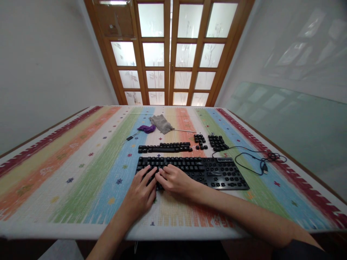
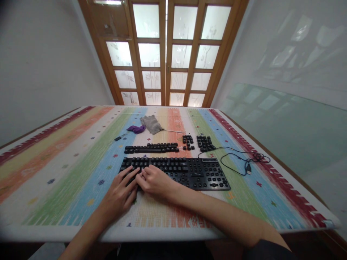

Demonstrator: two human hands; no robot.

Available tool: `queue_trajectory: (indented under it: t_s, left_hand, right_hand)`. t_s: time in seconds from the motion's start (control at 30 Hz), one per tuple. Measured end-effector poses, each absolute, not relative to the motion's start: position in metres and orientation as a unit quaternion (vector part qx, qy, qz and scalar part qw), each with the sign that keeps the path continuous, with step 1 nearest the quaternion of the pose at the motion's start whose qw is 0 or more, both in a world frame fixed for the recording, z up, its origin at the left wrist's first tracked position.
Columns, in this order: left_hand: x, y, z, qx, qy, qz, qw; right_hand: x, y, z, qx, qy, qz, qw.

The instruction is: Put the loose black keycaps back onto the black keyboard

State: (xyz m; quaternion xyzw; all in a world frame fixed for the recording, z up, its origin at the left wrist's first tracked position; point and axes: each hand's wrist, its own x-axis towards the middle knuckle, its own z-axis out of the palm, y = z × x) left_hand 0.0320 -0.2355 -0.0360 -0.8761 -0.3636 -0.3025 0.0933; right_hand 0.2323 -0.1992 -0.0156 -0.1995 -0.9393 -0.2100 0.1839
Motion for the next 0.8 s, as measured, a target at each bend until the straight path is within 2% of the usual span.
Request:
queue_trajectory:
  t_s: [0.23, 0.53, 0.8]
  left_hand:
    - [0.03, -0.236, -0.038, -0.883, -0.359, -0.283, 0.109]
    - [0.028, -0.233, -0.041, -0.862, -0.392, -0.295, 0.124]
    - [0.027, -0.232, -0.046, -0.845, -0.428, -0.302, 0.108]
  right_hand:
    - [0.226, -0.193, -0.017, -0.173, -0.95, -0.196, 0.173]
    - [0.241, -0.136, 0.001, -0.316, -0.895, -0.048, 0.312]
    - [0.243, -0.074, 0.012, -0.456, -0.855, 0.069, 0.24]
